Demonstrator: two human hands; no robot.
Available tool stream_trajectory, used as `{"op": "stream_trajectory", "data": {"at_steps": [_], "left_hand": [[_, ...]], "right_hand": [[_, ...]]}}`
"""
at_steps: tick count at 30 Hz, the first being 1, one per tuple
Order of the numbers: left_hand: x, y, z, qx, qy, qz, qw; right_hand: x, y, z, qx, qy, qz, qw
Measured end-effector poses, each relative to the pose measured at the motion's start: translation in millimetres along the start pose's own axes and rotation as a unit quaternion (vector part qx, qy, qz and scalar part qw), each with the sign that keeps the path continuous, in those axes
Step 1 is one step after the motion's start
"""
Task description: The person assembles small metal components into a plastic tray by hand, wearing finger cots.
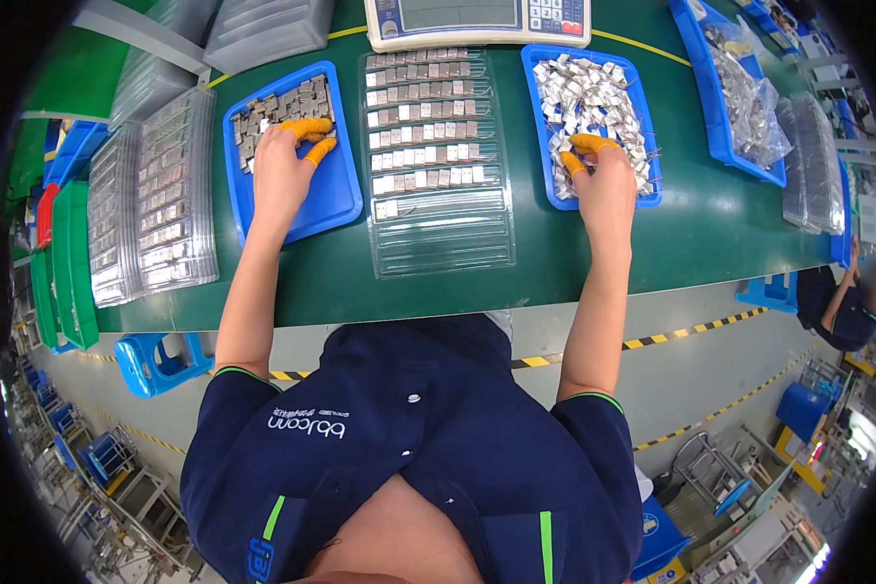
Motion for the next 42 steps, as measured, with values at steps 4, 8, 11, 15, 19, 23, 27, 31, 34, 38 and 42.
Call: {"op": "stream_trajectory", "data": {"at_steps": [4,8,11,15,19,23,27,31,34,38,42], "left_hand": [[4,1,1,0.03,-0.021,0.018,0.999],[6,3,0,-0.005,-0.036,0.034,0.999],[4,0,-4,-0.062,-0.022,0.02,0.998],[-7,-14,1,-0.114,0.008,-0.051,0.992],[-21,-14,2,-0.124,0.004,-0.098,0.987],[-25,-5,-3,-0.208,0.081,-0.001,0.975],[-48,-5,2,-0.239,0.066,-0.056,0.967],[-53,-13,3,-0.28,0.048,-0.101,0.954],[-51,-17,0,-0.316,0.045,-0.133,0.938],[-51,-13,-3,-0.312,0.047,-0.114,0.942],[-48,-1,-19,-0.444,0.087,-0.162,0.877]], "right_hand": [[0,-5,3,0.12,-0.017,-0.002,0.993],[-2,-11,0,0.158,0.028,0.015,0.987],[-2,-11,5,0.189,0.055,-0.025,0.98],[-2,-21,19,0.388,0.049,0.007,0.92],[-3,-35,23,0.395,0.017,-0.027,0.918],[-10,-63,21,0.286,0.02,-0.05,0.957],[-13,-51,35,0.348,-0.003,0.011,0.938],[-10,-47,30,0.231,0.035,-0.031,0.972],[-13,-48,30,0.352,0.049,0.022,0.934],[-19,-40,33,0.416,0.01,0.006,0.909],[-33,-49,30,0.433,-0.015,0.006,0.901]]}}
Point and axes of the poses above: each hand's wrist, its own x-axis towards the middle knuckle, its own z-axis out of the palm, y = z × x, the point moved 5 cm from there along x, towards the middle knuckle, and after that the axes turned 5 degrees about y, right-handed, at the moved point
